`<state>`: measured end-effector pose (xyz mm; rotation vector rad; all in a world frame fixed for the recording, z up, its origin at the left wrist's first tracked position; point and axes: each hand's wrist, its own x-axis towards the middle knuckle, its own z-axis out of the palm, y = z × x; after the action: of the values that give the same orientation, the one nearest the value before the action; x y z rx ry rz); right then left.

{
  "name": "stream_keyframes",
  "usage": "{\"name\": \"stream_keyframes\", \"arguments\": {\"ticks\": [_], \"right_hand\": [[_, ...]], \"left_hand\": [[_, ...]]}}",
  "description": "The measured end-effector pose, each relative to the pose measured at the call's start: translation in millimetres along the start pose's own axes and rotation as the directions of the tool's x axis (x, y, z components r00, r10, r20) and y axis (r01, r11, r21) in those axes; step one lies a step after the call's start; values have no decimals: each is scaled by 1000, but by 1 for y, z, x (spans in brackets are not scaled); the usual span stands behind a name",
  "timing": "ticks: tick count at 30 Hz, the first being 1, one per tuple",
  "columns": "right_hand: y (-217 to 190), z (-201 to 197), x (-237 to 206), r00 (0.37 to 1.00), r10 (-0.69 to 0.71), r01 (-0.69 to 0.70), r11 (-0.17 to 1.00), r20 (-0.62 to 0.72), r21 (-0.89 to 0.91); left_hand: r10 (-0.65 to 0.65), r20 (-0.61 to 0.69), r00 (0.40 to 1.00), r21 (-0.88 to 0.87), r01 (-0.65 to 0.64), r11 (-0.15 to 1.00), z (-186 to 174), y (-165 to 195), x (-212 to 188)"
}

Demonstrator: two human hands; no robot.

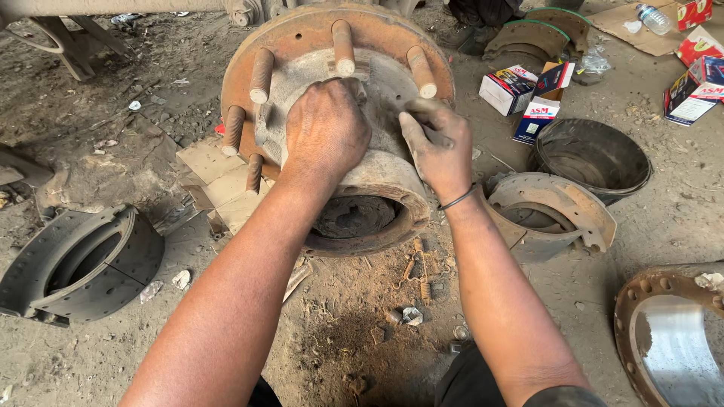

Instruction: The person scrapes a large, dirty metal wheel hub assembly with a small metal tool, removing grime and rust from the inner rim and outer face. The person holds the part with one hand and scrapes with the other, working around the circumference.

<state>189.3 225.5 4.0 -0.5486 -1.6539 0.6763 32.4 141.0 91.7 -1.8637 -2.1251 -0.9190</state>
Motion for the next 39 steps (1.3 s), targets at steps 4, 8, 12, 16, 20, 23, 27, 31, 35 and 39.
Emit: {"name": "stream_keyframes", "arguments": {"ticks": [4, 8, 12, 16, 20, 23, 27, 31, 35, 39], "right_hand": [[12, 2, -4, 985, 157, -145, 979, -75, 146], [14, -6, -2, 958, 282, -284, 931, 41, 229], [0, -18, 0, 991, 87, -88, 996, 99, 0], [-17, -24, 0, 980, 134, -129, 991, 150, -44], [-25, -28, 1, 967, 200, -182, 975, 156, -127], [-22, -29, 1, 956, 267, -242, 952, 123, -188], [-11, -20, -4, 975, 184, -149, 957, 122, -250], [3, -11, -8, 997, -11, 35, 952, 81, -304], [13, -10, -9, 989, 39, 5, 953, 140, -303], [11, -14, -9, 995, -55, 75, 963, 85, -261]], "left_hand": [[40, -34, 999, 4, -40, 999, 0, -4, -2], [83, -67, 994, 36, -81, 996, 0, -12, -4], [47, -44, 998, 23, -46, 999, 0, -16, -3], [14, -12, 1000, 11, -14, 1000, -2, -17, -1], [36, -20, 999, 39, -35, 999, -5, -19, -2], [78, -51, 996, 32, -76, 997, -7, -21, -4], [56, -42, 998, 61, -54, 997, -9, -21, -5], [25, -28, 999, 72, -23, 997, -9, -19, -5], [17, -43, 999, 37, -15, 999, -9, -19, -5], [51, -38, 998, 81, -48, 996, -9, -20, -5]]}}
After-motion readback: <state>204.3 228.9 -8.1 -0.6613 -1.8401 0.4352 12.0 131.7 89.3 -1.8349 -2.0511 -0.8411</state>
